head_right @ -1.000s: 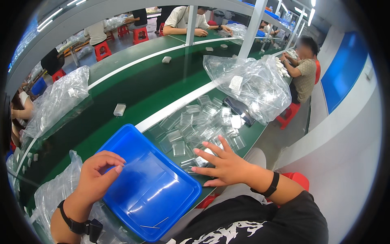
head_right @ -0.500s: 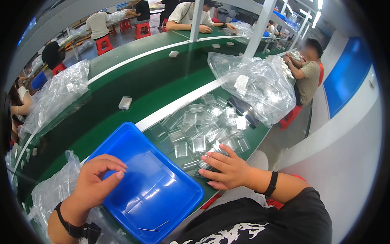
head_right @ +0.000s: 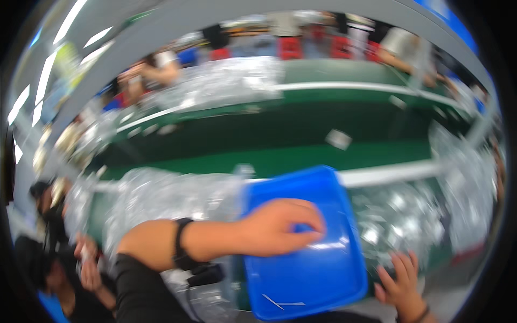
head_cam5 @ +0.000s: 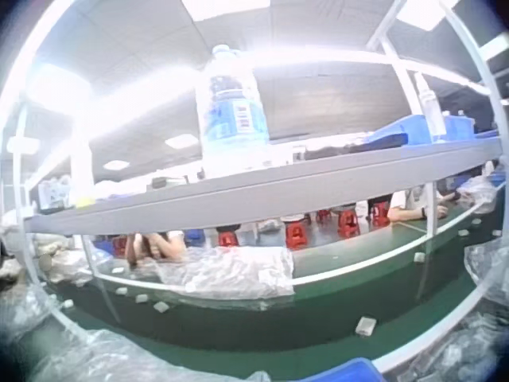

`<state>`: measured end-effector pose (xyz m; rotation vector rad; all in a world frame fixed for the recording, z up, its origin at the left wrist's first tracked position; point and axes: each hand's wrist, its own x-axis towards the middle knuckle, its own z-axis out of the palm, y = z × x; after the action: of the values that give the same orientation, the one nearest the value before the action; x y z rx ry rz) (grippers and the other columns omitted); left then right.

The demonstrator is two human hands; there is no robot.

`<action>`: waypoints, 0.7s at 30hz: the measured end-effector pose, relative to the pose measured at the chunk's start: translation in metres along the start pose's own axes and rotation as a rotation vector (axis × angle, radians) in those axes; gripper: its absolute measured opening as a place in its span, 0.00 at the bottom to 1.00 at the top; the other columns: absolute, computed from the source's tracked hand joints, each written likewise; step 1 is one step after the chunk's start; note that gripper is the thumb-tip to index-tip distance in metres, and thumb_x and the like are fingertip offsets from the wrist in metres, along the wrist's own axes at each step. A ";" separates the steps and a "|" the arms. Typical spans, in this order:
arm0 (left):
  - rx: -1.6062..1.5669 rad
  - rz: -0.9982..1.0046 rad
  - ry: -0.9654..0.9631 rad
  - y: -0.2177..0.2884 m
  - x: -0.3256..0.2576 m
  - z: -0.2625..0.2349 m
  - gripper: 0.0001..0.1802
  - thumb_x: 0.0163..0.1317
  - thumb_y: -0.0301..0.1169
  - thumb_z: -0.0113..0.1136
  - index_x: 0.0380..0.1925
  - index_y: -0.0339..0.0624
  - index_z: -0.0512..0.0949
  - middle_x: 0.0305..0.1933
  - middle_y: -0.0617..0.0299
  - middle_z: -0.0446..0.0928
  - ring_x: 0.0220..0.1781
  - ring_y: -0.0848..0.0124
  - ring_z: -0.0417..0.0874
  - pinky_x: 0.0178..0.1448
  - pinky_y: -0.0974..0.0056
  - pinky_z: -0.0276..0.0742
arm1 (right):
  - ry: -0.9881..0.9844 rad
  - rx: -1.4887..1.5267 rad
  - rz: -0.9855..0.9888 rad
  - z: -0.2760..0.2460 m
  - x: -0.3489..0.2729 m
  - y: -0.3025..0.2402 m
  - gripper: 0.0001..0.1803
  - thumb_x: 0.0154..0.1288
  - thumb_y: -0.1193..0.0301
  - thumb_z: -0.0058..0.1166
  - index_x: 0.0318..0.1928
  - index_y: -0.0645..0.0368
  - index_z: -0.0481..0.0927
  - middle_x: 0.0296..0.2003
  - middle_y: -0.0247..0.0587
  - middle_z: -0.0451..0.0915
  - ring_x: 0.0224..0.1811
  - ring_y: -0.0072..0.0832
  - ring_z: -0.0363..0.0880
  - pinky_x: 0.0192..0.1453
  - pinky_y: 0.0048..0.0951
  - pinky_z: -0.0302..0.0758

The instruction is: Assembling small white plastic components on a production line and placing them into bags.

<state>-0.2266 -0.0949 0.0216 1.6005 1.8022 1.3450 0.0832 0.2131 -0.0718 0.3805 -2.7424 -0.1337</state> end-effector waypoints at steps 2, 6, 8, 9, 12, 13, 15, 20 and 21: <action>-0.075 0.031 0.014 -0.010 0.011 0.011 0.06 0.61 0.28 0.65 0.35 0.37 0.84 0.38 0.53 0.84 0.44 0.56 0.85 0.52 0.55 0.81 | 0.110 -0.019 0.003 0.016 -0.024 0.011 0.23 0.63 0.58 0.57 0.56 0.53 0.80 0.62 0.59 0.75 0.64 0.58 0.73 0.70 0.70 0.63; -0.077 -0.039 0.068 -0.017 0.010 0.015 0.07 0.57 0.29 0.65 0.30 0.36 0.84 0.36 0.52 0.84 0.41 0.57 0.84 0.47 0.55 0.79 | 0.146 0.027 -0.112 -0.004 0.018 -0.003 0.23 0.76 0.58 0.51 0.59 0.64 0.81 0.64 0.66 0.74 0.64 0.63 0.73 0.68 0.63 0.67; -0.121 -0.080 0.073 -0.018 0.010 0.015 0.06 0.56 0.29 0.65 0.29 0.36 0.84 0.34 0.52 0.84 0.40 0.57 0.84 0.45 0.55 0.79 | 0.139 0.026 -0.113 0.003 0.019 -0.002 0.23 0.76 0.58 0.52 0.58 0.63 0.81 0.64 0.66 0.74 0.63 0.63 0.73 0.68 0.64 0.67; -0.134 -0.079 0.060 -0.016 0.009 0.013 0.06 0.55 0.28 0.64 0.28 0.36 0.84 0.33 0.52 0.83 0.39 0.56 0.84 0.45 0.55 0.79 | 0.158 0.038 -0.114 0.003 0.021 -0.003 0.23 0.76 0.58 0.52 0.57 0.63 0.82 0.64 0.67 0.74 0.63 0.63 0.73 0.67 0.64 0.68; -0.147 -0.072 0.053 -0.018 0.010 0.013 0.06 0.53 0.28 0.63 0.26 0.35 0.84 0.31 0.51 0.83 0.37 0.56 0.84 0.43 0.55 0.79 | 0.163 0.036 -0.107 0.005 0.020 -0.003 0.22 0.75 0.57 0.52 0.56 0.62 0.83 0.64 0.68 0.74 0.63 0.63 0.73 0.67 0.65 0.68; -0.151 -0.069 0.046 -0.019 0.010 0.014 0.06 0.52 0.28 0.63 0.26 0.35 0.83 0.30 0.51 0.83 0.36 0.56 0.84 0.42 0.55 0.79 | 0.146 0.022 -0.086 0.005 0.018 -0.003 0.22 0.74 0.57 0.53 0.55 0.61 0.84 0.64 0.68 0.74 0.63 0.63 0.73 0.66 0.65 0.68; -0.147 -0.073 0.048 -0.019 0.011 0.015 0.06 0.52 0.28 0.63 0.25 0.35 0.83 0.30 0.51 0.83 0.35 0.56 0.84 0.41 0.54 0.79 | 0.150 0.016 -0.074 0.005 0.016 -0.005 0.23 0.73 0.57 0.53 0.56 0.61 0.84 0.64 0.68 0.74 0.63 0.64 0.73 0.67 0.66 0.68; -0.116 -0.041 0.079 -0.019 0.012 0.017 0.06 0.51 0.28 0.63 0.25 0.35 0.83 0.29 0.50 0.83 0.34 0.55 0.84 0.39 0.54 0.79 | 0.150 0.020 -0.052 0.006 0.014 -0.003 0.24 0.71 0.57 0.55 0.60 0.59 0.82 0.64 0.68 0.74 0.63 0.65 0.73 0.68 0.67 0.69; -0.115 -0.043 0.077 -0.020 0.012 0.018 0.06 0.51 0.28 0.63 0.25 0.35 0.83 0.29 0.50 0.83 0.33 0.55 0.84 0.38 0.54 0.79 | 0.146 0.022 -0.057 0.006 0.015 -0.003 0.25 0.71 0.57 0.55 0.62 0.58 0.81 0.65 0.68 0.74 0.63 0.66 0.73 0.68 0.68 0.69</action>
<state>-0.2269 -0.0743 0.0001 1.4614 1.7581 1.4805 0.0685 0.2067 -0.0723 0.4566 -2.5920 -0.0874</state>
